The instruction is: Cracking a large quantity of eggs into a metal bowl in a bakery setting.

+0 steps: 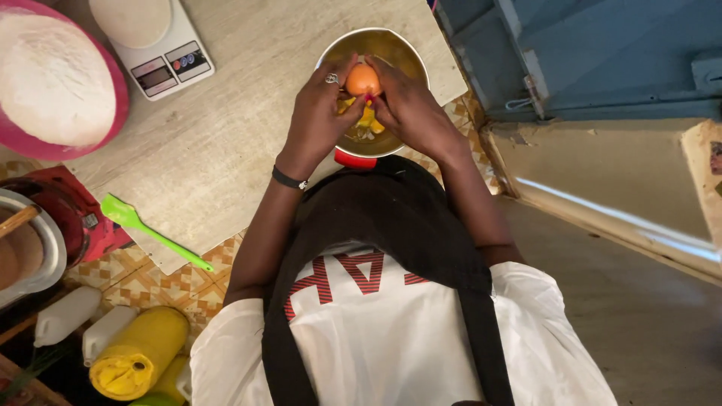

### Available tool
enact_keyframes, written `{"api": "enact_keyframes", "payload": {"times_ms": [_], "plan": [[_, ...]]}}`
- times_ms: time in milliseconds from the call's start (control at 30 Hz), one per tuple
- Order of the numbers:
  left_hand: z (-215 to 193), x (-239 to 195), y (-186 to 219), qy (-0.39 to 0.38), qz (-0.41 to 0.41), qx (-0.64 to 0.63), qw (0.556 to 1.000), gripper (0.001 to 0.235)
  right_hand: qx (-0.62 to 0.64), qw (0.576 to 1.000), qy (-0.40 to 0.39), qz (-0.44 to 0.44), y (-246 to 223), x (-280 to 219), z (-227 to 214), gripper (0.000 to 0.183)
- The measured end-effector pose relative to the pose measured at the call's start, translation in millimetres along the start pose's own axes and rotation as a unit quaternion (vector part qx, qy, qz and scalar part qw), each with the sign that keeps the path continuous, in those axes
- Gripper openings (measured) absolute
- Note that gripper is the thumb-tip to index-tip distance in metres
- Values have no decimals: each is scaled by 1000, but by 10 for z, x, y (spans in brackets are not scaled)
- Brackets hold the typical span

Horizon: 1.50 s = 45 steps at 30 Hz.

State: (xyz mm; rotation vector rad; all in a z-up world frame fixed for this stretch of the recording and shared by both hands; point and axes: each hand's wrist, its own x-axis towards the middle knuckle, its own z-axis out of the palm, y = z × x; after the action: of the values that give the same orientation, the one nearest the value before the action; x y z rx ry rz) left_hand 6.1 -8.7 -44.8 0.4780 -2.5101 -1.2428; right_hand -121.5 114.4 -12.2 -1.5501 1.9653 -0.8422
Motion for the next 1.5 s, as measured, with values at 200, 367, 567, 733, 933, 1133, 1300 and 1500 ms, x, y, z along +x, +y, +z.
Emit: {"api": "enact_keyframes", "payload": {"times_ms": [200,367,567,733,933,1133,1300,1500], "plan": [[245,23,-149,38,-4,87,995,54,-5,999,14,-36,5,-24,53,41],[172,7,-148,16,22,59,998,55,14,1000,-20,-16,-67,-45,-69,55],[-50,54,80,-7,92,51,994,53,-89,995,-23,-33,-9,-104,-184,60],[-133,52,244,1,115,102,988,49,-114,993,13,-8,-31,-164,-333,60],[-338,44,654,12,118,157,980,51,-129,990,54,-24,-78,-230,-503,52],[-484,6,925,32,130,160,978,46,-131,981,94,-107,-13,-286,-568,51],[-521,7,967,84,106,48,990,36,-129,972,123,-151,36,-302,-584,35],[-418,6,709,14,82,149,985,45,-123,970,127,-165,-19,-262,-631,31]]}}
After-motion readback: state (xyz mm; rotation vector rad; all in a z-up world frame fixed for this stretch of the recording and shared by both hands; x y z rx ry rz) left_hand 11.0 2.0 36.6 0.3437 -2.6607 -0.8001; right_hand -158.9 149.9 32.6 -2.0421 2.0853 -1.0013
